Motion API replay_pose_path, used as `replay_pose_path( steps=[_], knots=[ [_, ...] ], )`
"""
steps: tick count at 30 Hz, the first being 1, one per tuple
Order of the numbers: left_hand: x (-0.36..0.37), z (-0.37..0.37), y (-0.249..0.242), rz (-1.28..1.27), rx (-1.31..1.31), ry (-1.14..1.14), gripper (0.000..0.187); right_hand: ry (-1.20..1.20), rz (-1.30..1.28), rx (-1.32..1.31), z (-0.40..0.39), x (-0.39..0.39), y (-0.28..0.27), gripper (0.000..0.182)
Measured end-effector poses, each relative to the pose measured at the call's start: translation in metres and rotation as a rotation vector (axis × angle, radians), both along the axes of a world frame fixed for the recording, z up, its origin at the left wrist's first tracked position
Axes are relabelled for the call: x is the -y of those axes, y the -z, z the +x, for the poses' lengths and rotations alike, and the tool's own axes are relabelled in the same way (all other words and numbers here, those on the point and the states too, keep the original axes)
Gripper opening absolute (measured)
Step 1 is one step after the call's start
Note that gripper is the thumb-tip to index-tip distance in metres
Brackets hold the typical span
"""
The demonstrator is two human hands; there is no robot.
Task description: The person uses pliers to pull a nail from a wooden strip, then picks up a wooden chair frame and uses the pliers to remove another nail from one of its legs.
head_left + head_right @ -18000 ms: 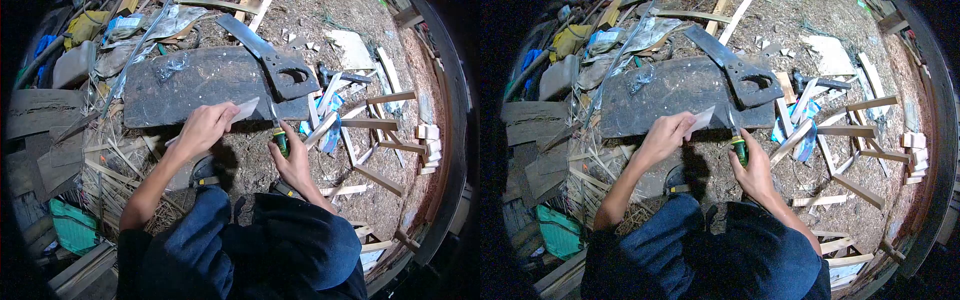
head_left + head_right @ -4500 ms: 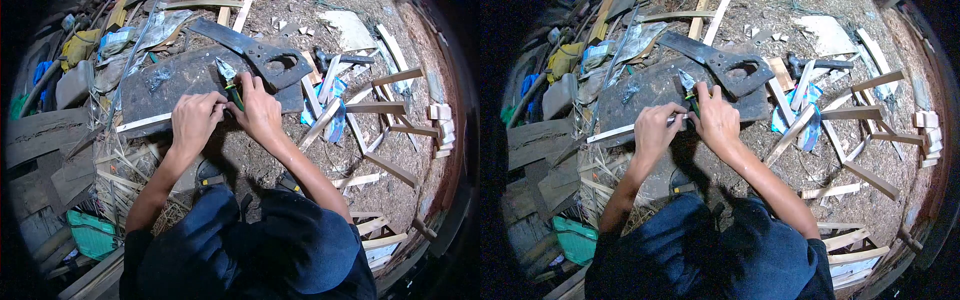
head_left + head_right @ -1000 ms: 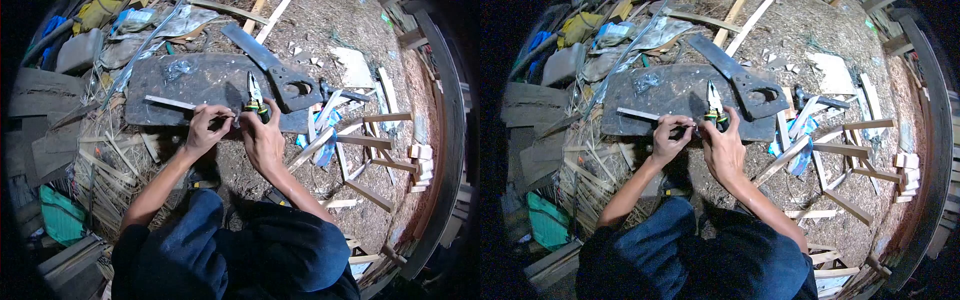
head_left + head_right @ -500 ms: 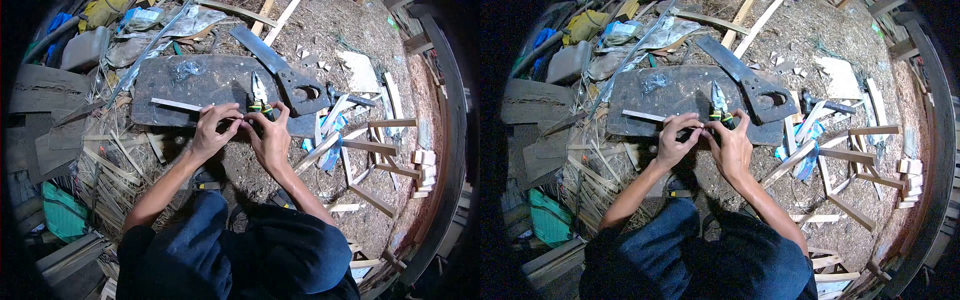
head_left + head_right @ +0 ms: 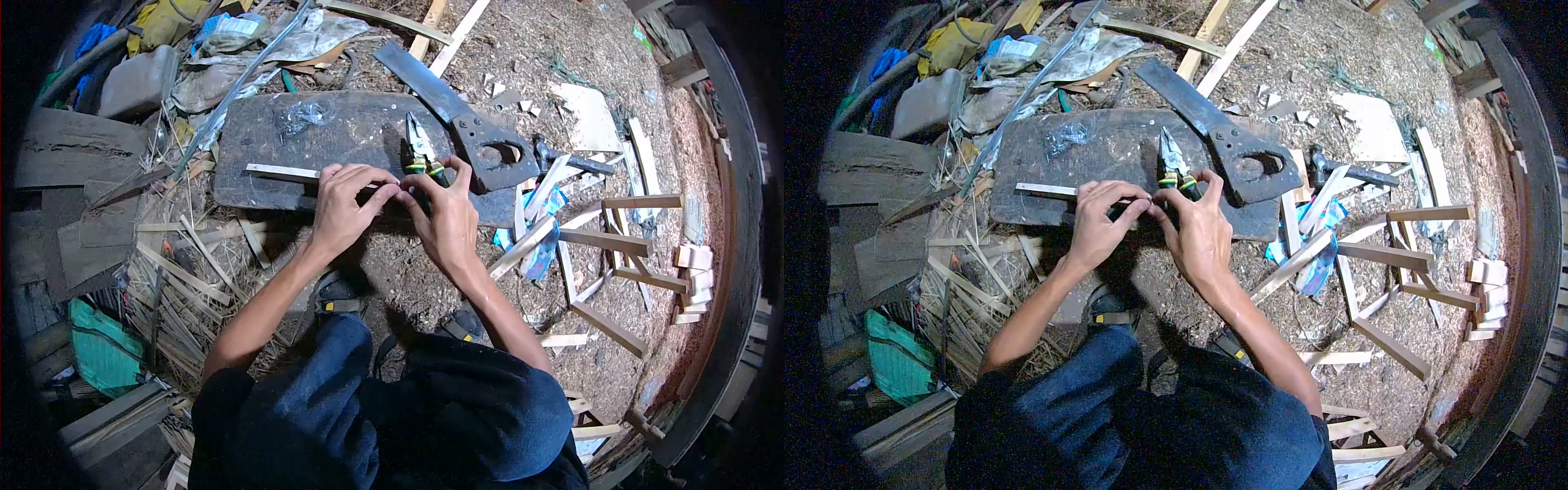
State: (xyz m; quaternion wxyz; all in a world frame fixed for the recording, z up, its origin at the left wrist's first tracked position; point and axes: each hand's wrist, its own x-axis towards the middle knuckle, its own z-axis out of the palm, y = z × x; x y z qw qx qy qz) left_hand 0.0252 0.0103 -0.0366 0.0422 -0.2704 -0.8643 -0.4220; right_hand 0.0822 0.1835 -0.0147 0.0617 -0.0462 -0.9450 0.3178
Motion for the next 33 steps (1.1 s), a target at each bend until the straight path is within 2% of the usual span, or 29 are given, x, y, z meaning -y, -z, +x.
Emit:
replay_pose_path(
  steps=[5,11,13,16,18,19,21,22,25,27,30,32,33],
  knots=[
    [-0.001,0.0,-0.001,-0.036,0.05,-0.014,0.015,-0.007,0.011,-0.016,-0.002,-0.001,0.003,0.024],
    [0.003,0.002,0.011,-0.017,-0.026,0.03,0.013,-0.018,-0.02,0.021,-0.001,-0.003,0.0,0.023],
    [0.005,0.004,0.016,-0.001,-0.123,0.038,0.011,-0.026,-0.053,0.037,0.0,-0.005,-0.002,0.023],
    [0.004,0.004,0.017,-0.024,-0.152,0.044,0.011,-0.085,-0.105,0.035,0.005,-0.012,-0.001,0.03],
    [0.004,0.004,0.02,-0.024,-0.165,0.037,0.012,-0.138,-0.088,-0.086,0.009,-0.013,-0.001,0.052],
    [0.005,0.004,0.021,-0.025,-0.179,0.031,0.013,-0.142,-0.089,-0.086,0.013,-0.014,-0.004,0.052],
    [0.006,0.005,0.021,-0.05,-0.168,0.03,0.014,-0.061,-0.332,-0.023,0.025,-0.014,-0.014,0.07],
    [0.007,0.005,0.02,-0.074,-0.157,0.034,0.014,-0.124,-0.284,-0.083,0.03,-0.015,-0.011,0.084],
    [0.008,0.006,0.018,0.018,-0.211,0.037,0.016,-0.263,-0.184,-0.175,0.043,-0.008,-0.002,0.086],
    [0.008,0.006,0.022,-0.035,-0.192,0.028,0.019,-0.245,-0.121,0.017,0.051,-0.004,-0.004,0.084],
    [0.009,0.006,0.028,-0.089,-0.203,-0.007,0.02,-0.209,-0.144,0.063,0.046,0.001,-0.004,0.082],
    [0.009,0.007,0.028,-0.039,-0.195,0.007,0.018,-0.208,-0.123,-0.176,0.041,0.002,-0.009,0.08],
    [0.007,0.007,0.023,0.014,-0.194,0.026,0.017,-0.211,-0.123,-0.174,0.042,0.004,-0.008,0.08]
  ],
)
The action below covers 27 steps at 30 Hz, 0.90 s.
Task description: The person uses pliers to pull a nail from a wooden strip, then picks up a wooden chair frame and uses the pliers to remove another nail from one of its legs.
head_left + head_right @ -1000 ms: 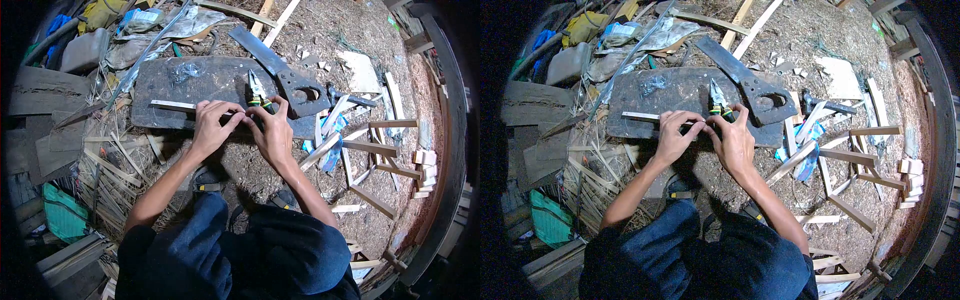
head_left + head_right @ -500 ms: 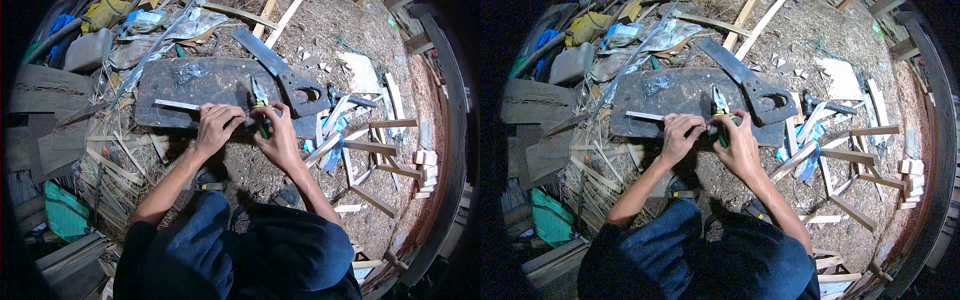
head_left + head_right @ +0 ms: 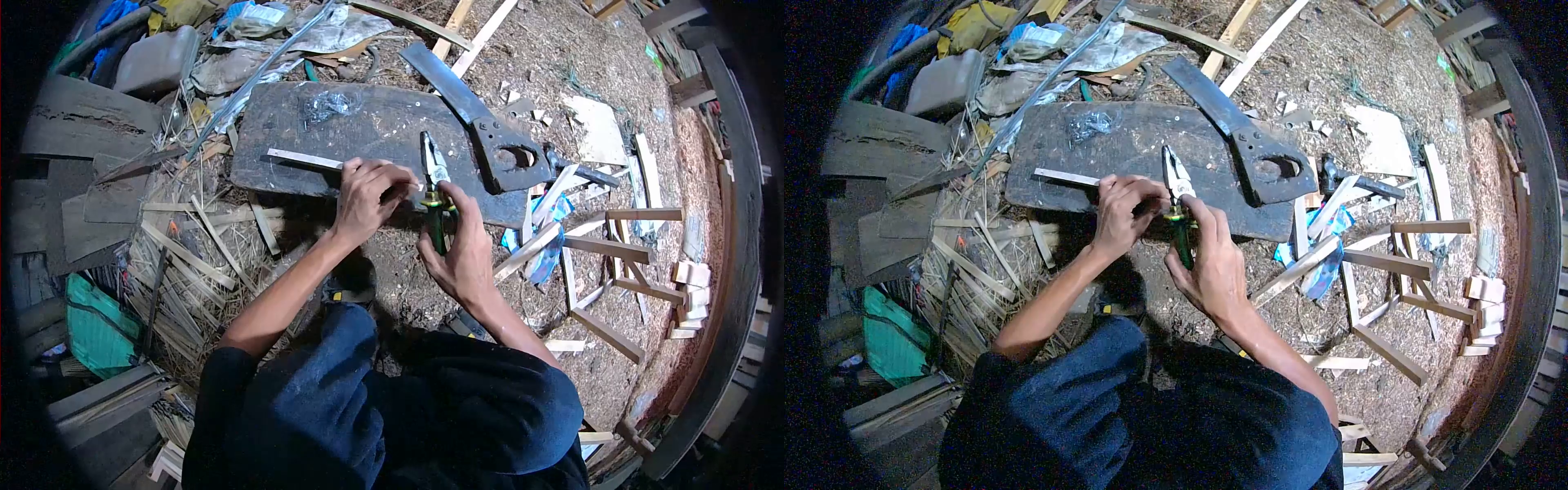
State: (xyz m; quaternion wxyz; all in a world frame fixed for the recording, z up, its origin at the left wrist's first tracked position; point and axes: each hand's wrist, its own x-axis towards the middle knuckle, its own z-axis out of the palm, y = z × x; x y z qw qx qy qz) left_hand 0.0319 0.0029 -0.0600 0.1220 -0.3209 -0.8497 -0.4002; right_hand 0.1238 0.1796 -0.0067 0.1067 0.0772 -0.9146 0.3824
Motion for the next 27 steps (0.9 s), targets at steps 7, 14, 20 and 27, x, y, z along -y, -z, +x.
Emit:
replay_pose_path(
  steps=[7,14,20,27],
  knots=[
    [-0.002,-0.002,0.001,-0.02,-0.006,-0.049,0.012,0.061,0.002,0.191,0.0,0.009,0.004,0.073],
    [-0.001,0.0,0.003,-0.056,-0.042,-0.062,0.016,0.013,0.111,0.292,0.005,0.011,0.006,0.071],
    [-0.003,0.0,-0.003,-0.006,0.016,-0.019,0.016,0.172,-0.222,0.19,-0.002,0.007,-0.007,0.066],
    [0.012,-0.006,-0.006,-0.159,0.0,0.025,0.026,0.238,-0.208,0.267,-0.015,-0.002,0.006,0.056]
  ],
)
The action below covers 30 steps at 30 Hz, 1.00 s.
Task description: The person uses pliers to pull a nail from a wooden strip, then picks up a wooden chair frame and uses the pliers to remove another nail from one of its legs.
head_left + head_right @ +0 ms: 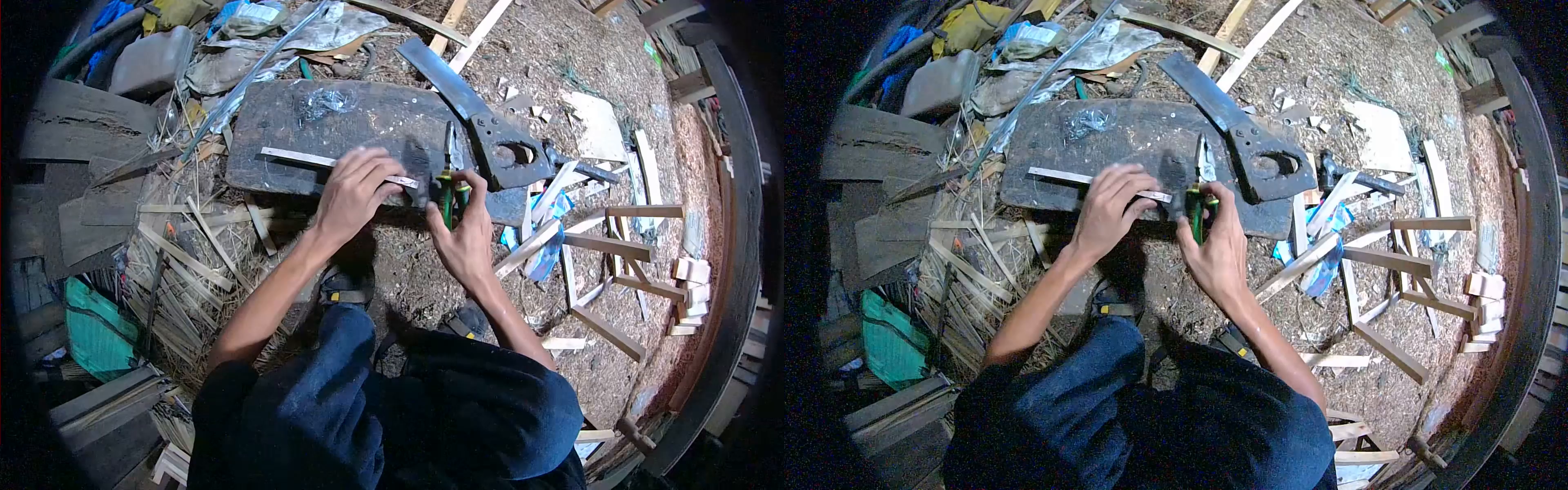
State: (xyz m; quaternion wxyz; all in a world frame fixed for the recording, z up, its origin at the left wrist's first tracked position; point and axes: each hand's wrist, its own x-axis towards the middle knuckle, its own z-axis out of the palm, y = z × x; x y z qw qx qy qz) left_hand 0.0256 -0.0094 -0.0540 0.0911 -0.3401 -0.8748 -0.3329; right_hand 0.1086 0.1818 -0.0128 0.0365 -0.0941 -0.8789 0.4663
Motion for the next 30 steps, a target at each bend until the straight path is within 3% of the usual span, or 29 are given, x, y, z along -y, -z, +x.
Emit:
replay_pose_path(
  steps=[1,4,7,12,16,30],
  knots=[
    [0.001,-0.001,-0.006,-0.084,-0.135,-0.03,0.026,0.001,-0.002,0.002,-0.001,-0.001,0.002,0.056],
    [0.009,-0.005,-0.011,-0.15,-0.145,-0.043,0.023,-0.035,0.029,-0.104,-0.004,-0.008,0.005,0.046],
    [0.002,-0.011,-0.023,-0.213,-0.139,0.01,0.024,-0.062,0.069,-0.043,-0.004,-0.018,0.004,0.039],
    [-0.02,-0.01,-0.037,-0.406,-0.194,0.152,0.027,0.068,0.109,-0.059,0.011,-0.027,0.009,0.02],
    [-0.021,-0.018,-0.042,-0.441,-0.096,0.198,0.028,0.129,0.298,-0.097,0.013,-0.023,0.004,0.019],
    [-0.039,-0.021,-0.063,-0.67,-0.107,0.268,0.027,0.099,0.364,-0.045,-0.018,-0.021,0.0,0.015]
  ],
)
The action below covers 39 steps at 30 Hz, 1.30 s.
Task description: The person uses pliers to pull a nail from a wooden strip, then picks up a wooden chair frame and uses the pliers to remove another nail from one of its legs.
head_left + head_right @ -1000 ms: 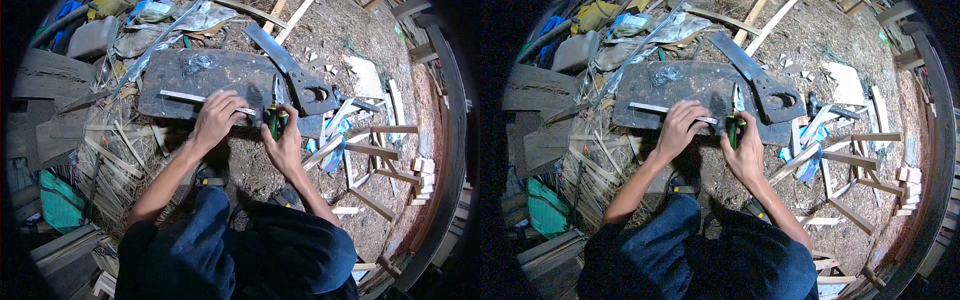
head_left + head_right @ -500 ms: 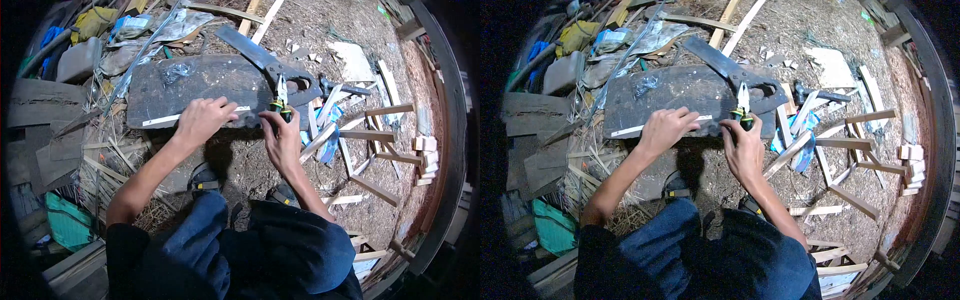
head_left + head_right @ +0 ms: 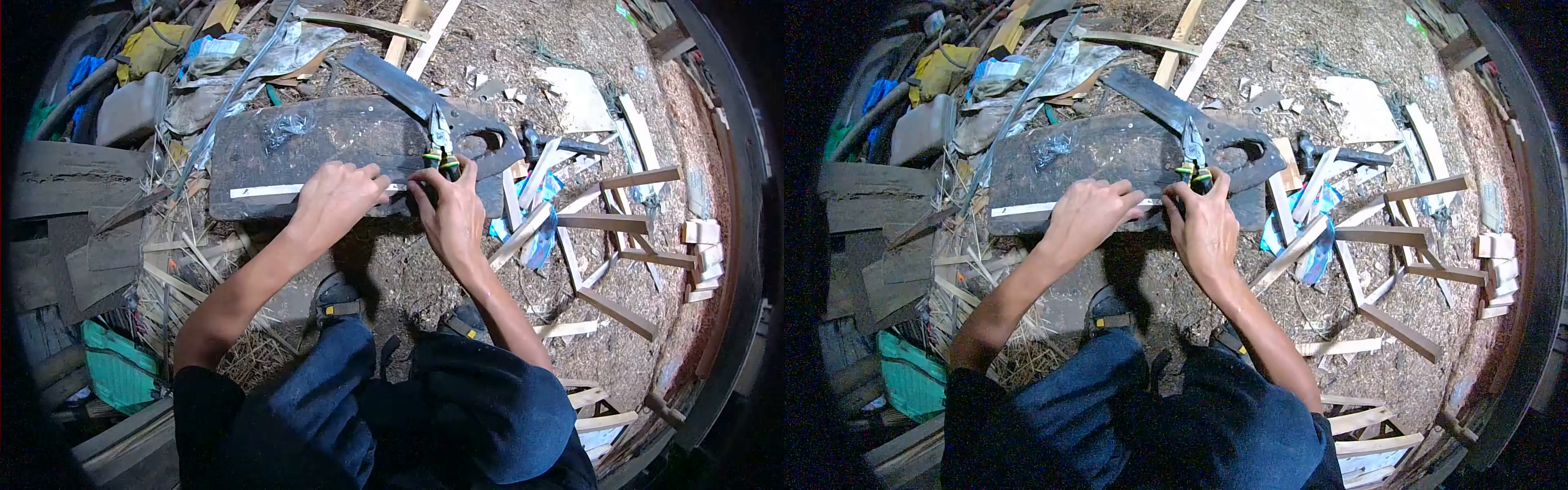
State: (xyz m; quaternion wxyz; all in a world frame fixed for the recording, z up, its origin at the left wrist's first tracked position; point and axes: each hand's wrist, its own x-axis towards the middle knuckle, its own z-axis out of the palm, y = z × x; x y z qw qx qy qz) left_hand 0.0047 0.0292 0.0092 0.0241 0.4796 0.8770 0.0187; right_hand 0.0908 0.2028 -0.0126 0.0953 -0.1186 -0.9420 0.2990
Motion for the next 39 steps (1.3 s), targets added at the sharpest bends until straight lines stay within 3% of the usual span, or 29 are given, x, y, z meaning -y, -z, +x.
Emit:
replay_pose_path(
  steps=[27,31,33,34,35,37,38,39],
  knots=[
    [-0.005,-0.002,0.005,-0.057,-0.011,0.031,0.019,-0.154,-0.073,0.022,-0.011,-0.006,0.01,0.018],
    [-0.005,-0.001,0.006,-0.106,-0.047,0.03,0.018,-0.197,0.008,-0.057,-0.009,-0.011,0.011,0.023],
    [-0.004,0.001,0.005,-0.089,-0.036,0.015,0.018,-0.177,-0.173,-0.084,-0.005,-0.014,0.006,0.03],
    [-0.004,0.002,0.005,-0.073,-0.023,0.003,0.018,-0.208,-0.15,-0.142,-0.001,-0.018,0.011,0.047],
    [-0.004,0.003,0.005,-0.072,-0.019,-0.004,0.018,-0.214,-0.15,-0.137,0.006,-0.019,0.01,0.047],
    [-0.006,0.006,0.004,-0.08,-0.068,-0.035,0.018,-0.055,-0.363,0.036,0.018,-0.02,-0.004,0.064],
    [-0.007,0.006,0.001,-0.077,-0.066,-0.038,0.018,-0.125,-0.216,-0.075,0.019,-0.023,-0.008,0.077],
    [-0.008,0.007,-0.005,-0.103,-0.017,-0.052,0.017,-0.126,-0.213,-0.074,0.02,-0.023,-0.014,0.077]
  ],
)
